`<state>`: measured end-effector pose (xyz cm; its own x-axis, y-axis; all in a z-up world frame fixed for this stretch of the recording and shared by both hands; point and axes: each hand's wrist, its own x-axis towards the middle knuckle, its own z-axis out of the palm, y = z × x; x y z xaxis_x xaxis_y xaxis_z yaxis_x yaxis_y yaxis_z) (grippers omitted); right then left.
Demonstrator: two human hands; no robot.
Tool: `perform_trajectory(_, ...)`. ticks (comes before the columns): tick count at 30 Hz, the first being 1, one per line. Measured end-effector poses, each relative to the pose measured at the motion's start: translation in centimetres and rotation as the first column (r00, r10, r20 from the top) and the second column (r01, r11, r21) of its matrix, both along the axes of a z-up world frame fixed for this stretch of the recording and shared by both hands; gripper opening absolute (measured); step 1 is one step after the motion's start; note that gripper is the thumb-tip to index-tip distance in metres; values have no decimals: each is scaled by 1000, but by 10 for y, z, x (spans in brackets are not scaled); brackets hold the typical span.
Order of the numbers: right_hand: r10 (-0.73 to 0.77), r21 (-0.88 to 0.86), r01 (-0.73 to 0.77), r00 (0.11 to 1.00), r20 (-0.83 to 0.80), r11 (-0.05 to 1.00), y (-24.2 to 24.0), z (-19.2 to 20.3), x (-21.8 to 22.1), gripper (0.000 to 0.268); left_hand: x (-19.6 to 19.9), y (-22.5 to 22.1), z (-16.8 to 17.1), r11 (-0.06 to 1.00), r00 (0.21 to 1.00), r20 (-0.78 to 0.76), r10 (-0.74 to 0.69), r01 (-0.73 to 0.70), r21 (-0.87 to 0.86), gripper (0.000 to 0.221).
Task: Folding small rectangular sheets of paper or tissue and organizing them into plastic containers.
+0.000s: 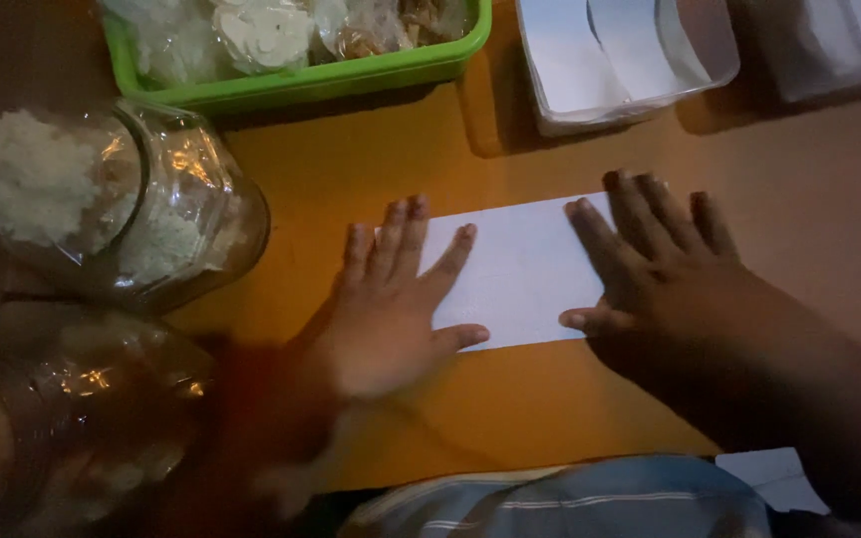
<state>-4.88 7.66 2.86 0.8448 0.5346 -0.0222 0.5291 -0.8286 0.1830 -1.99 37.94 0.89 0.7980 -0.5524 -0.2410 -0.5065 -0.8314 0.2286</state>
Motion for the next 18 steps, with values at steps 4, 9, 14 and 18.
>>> perform_trajectory(4,-162,-1,174,916,-366,985,1,40,11,102,15,2,54,955,914,-359,189,-85,285,109)
perform_trajectory(9,-486,-152,477,726,-487,865,26,92,20,96,20,15,57,895,939,-257,230,-101,434,132)
perform_trajectory(14,-346,-155,312,888,-303,937,-2,66,13,103,21,20,60,890,934,-256,250,-118,441,138)
perform_trajectory(18,-300,-109,291,951,-77,950,-18,36,10,108,18,34,36,922,982,-113,152,-99,375,146)
